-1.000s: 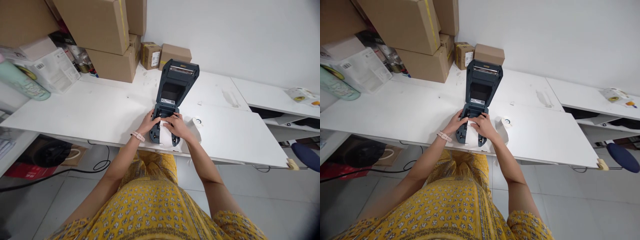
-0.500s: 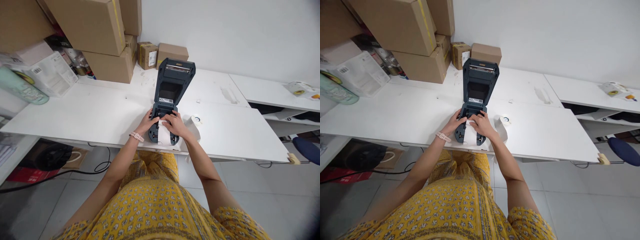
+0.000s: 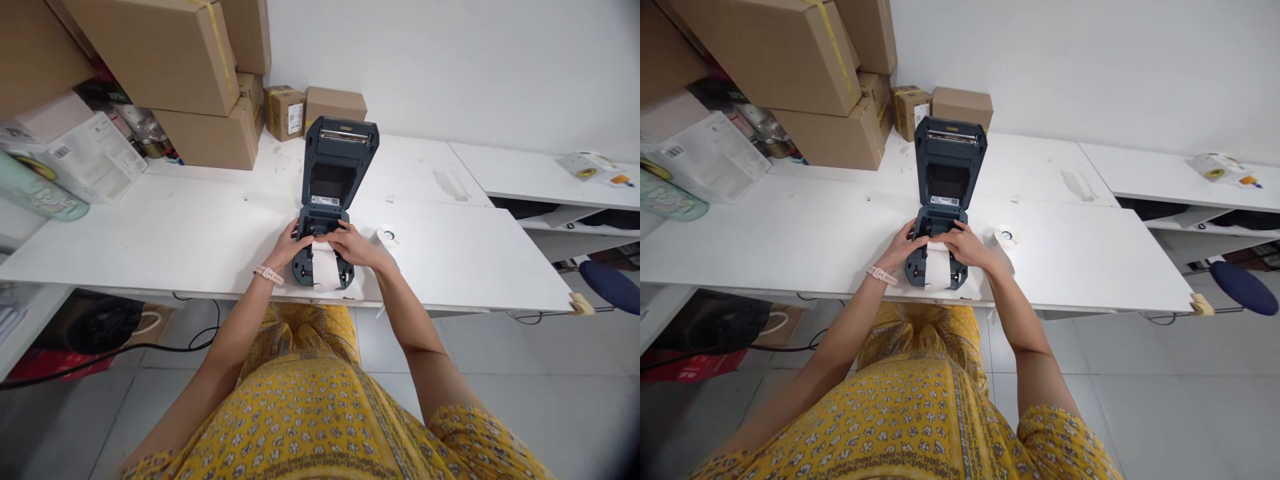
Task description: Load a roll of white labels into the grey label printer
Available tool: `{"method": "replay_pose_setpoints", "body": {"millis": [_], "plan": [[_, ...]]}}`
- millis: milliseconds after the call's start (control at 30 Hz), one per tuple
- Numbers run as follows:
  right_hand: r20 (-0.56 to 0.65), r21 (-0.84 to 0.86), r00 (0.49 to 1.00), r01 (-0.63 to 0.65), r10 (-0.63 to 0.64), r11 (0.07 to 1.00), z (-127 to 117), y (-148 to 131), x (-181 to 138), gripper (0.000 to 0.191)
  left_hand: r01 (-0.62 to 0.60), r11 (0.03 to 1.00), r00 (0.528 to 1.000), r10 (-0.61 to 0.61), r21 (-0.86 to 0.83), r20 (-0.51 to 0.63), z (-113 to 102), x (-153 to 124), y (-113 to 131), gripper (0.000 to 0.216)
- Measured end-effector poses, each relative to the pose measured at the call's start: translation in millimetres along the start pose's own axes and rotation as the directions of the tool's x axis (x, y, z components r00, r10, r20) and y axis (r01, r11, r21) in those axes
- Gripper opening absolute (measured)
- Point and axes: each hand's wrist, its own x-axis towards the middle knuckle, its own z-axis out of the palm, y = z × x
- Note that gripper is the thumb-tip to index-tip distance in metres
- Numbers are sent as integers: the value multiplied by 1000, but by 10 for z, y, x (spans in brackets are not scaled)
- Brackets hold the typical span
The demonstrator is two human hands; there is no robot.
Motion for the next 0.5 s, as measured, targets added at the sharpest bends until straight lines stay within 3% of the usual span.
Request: {"method": "replay_pose_setpoints", "body": {"millis": [500], "plan": [[96,79,994,38,-46,996,-133,79,42,48,5,999,1000,-6,41,19,-42,49,-60,83]]}}
